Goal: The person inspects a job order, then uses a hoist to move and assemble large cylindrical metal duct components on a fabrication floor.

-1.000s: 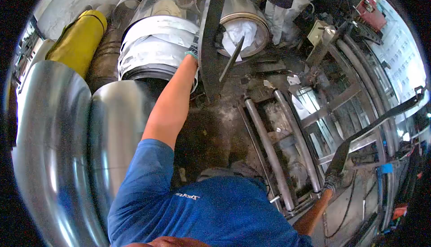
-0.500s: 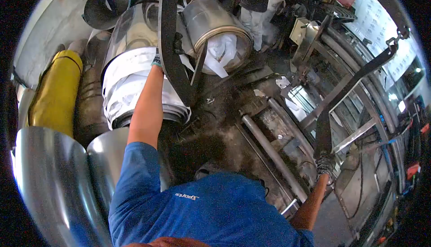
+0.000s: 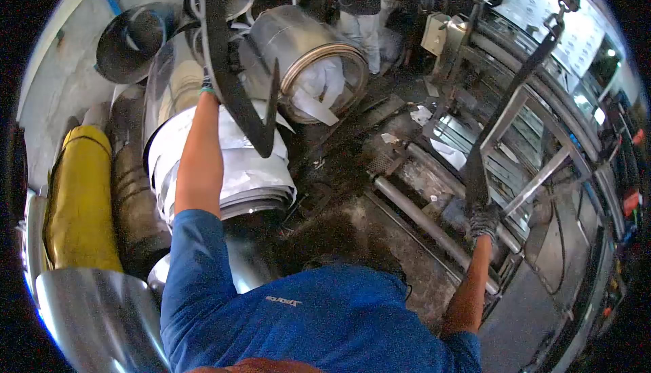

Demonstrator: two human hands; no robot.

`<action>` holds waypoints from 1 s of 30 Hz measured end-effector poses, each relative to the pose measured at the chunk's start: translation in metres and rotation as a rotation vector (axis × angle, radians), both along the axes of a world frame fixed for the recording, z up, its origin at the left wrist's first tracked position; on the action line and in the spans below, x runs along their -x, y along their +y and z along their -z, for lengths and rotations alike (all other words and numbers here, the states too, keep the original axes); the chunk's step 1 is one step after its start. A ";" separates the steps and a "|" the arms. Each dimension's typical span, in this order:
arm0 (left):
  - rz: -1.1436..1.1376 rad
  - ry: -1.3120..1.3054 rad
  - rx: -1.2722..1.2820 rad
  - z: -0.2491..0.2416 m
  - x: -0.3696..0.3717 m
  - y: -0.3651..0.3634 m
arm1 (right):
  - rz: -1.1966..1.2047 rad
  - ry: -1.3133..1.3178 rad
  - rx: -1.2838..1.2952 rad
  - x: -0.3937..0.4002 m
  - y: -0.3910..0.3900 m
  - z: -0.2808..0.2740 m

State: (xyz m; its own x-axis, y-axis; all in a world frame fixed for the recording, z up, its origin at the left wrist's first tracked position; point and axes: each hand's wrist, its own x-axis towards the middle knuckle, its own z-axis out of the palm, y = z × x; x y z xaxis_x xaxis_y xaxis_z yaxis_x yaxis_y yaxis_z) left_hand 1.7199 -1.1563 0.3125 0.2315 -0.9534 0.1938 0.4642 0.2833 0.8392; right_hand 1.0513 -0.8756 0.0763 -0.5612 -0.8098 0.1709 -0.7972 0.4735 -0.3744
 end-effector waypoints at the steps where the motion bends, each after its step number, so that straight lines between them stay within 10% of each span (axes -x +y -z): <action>1: 0.104 -0.041 0.004 -0.001 -0.008 -0.008 | 0.021 0.000 -0.002 -0.002 -0.002 0.001; 13: 0.404 -0.033 0.038 0.064 -0.085 -0.086 | 0.086 -0.256 0.016 -0.062 -0.035 -0.055; 30: 0.162 -0.130 0.063 0.103 -0.088 -0.185 | 0.151 -0.180 -0.042 -0.071 -0.081 -0.059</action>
State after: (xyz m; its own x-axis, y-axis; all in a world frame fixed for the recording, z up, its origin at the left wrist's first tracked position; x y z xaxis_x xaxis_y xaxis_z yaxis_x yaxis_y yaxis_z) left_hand 1.8084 -1.3410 0.2099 0.0453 -0.9610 0.2728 0.3965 0.2679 0.8781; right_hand 1.1225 -0.9562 0.1350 -0.6951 -0.7185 0.0248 -0.6380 0.6006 -0.4819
